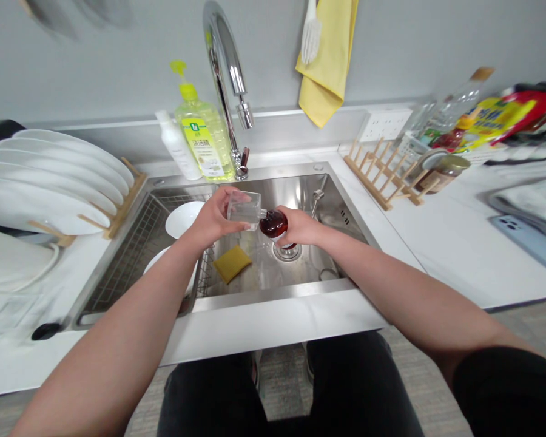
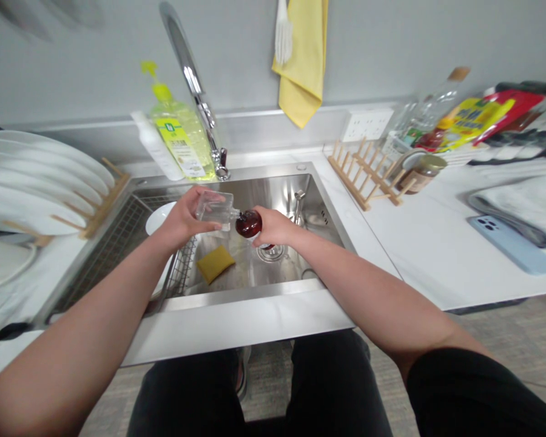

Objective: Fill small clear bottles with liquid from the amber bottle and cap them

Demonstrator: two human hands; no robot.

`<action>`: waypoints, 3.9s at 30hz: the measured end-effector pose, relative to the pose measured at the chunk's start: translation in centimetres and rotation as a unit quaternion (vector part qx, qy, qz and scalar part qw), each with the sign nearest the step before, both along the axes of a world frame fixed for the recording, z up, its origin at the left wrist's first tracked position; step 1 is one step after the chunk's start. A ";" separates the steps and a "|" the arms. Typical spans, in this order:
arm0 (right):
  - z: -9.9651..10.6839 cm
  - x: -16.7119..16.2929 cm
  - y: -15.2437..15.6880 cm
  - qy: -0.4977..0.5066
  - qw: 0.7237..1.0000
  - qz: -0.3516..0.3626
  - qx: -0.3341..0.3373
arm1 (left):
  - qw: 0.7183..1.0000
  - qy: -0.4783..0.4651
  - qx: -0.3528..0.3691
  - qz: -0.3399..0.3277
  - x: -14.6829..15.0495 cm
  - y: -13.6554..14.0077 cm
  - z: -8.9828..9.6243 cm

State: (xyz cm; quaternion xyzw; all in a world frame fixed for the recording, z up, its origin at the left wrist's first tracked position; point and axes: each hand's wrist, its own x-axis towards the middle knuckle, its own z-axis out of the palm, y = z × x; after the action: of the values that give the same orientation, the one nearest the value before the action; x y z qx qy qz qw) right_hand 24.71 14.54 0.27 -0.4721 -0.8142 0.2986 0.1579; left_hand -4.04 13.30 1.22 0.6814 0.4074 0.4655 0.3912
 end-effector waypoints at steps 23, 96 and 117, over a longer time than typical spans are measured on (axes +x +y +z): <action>-0.2 0.0 0.1 0.004 1.000 0.000 0.004 | 1.000 -0.019 0.000 0.002 0.0 -0.3 0.3; -1.5 -0.9 -0.6 0.115 0.993 0.025 0.016 | 0.980 -0.015 0.195 -0.026 0.0 -0.2 0.3; -1.2 -1.2 -1.1 0.121 0.992 0.026 0.025 | 0.978 0.010 0.206 -0.006 0.6 -1.5 1.2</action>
State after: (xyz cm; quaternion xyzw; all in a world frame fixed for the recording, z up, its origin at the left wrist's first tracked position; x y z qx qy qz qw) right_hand 23.50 13.44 -0.96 -0.4070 -0.8085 0.3367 0.2594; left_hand -3.43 11.80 2.40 0.7543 0.3025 0.5307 0.2407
